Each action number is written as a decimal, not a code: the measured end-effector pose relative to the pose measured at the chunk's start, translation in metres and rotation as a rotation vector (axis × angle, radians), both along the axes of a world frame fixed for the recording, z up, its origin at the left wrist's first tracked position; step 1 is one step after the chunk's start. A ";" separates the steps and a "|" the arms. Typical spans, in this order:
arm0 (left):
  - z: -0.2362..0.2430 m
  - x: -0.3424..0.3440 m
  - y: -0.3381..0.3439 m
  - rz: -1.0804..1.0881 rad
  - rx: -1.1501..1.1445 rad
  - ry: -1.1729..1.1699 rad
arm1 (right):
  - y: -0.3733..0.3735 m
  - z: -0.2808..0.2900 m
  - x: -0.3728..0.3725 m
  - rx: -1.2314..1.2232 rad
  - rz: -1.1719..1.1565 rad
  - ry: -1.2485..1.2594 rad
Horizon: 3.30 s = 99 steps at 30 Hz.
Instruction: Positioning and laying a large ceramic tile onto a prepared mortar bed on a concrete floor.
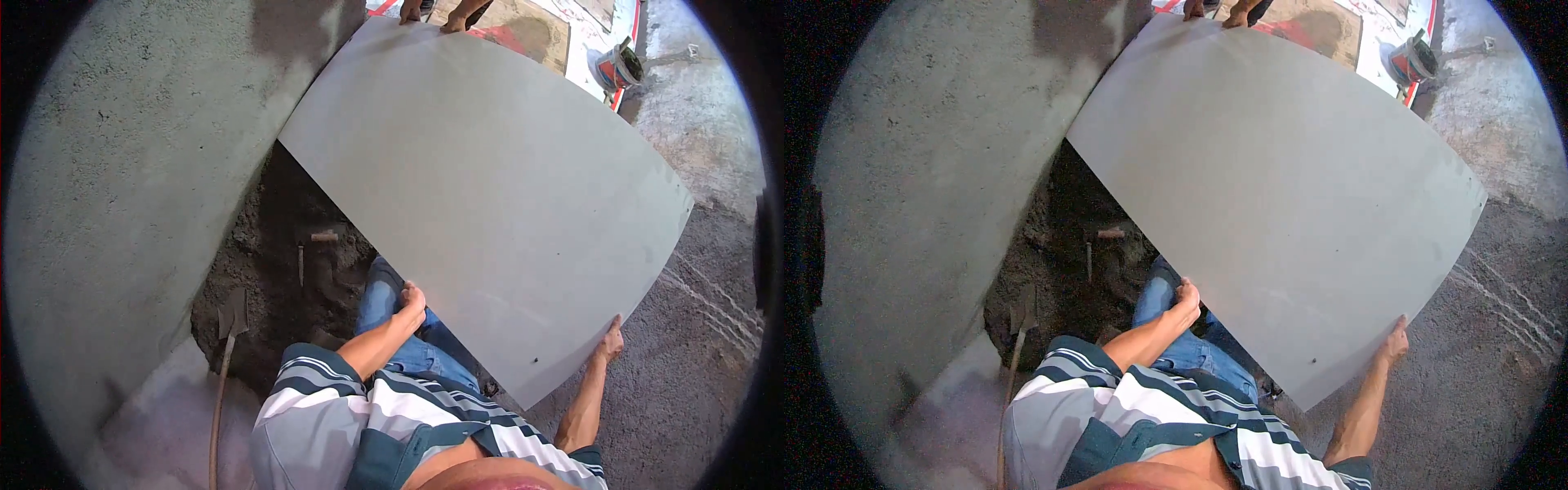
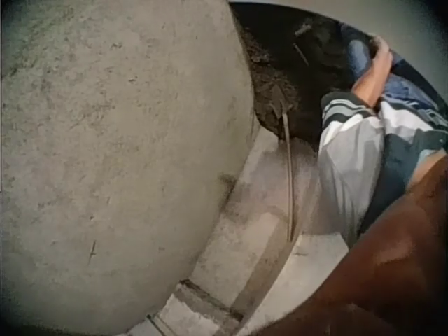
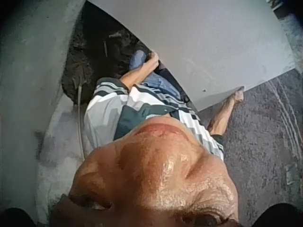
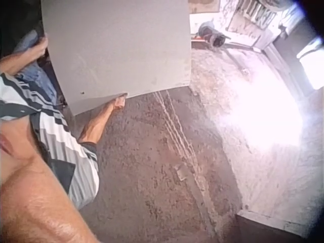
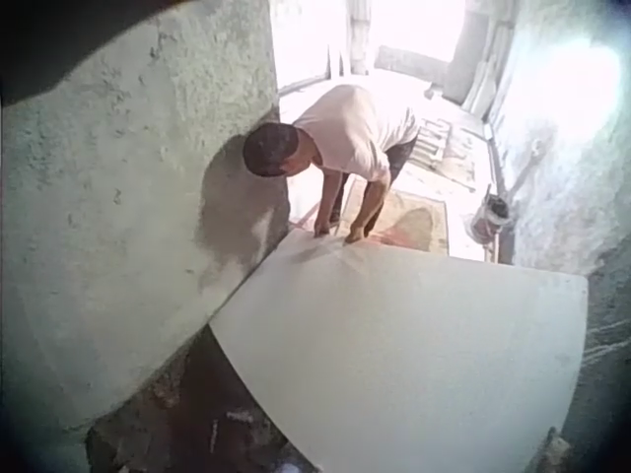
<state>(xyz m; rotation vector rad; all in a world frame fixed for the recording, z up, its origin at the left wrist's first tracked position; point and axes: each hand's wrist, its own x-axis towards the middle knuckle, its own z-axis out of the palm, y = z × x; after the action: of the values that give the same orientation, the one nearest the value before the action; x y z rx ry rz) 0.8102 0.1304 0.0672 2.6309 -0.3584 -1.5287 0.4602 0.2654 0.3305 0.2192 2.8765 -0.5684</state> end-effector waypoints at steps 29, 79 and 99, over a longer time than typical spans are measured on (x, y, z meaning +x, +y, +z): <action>-0.019 0.013 -0.017 -0.174 0.100 0.060 | -0.064 0.046 0.002 0.088 0.061 0.061; -0.053 -0.031 -0.006 0.142 -0.130 0.597 | 0.005 -0.016 -0.066 0.100 0.152 -0.065; -0.085 -0.028 0.002 0.006 -0.204 0.258 | 0.048 -0.105 -0.068 0.056 0.173 -0.143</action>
<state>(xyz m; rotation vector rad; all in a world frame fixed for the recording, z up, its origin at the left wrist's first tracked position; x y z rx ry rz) 0.7820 0.1328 -0.0180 2.2479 -0.4570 -1.7033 0.3922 0.3137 0.2252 0.0169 2.7396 -0.4234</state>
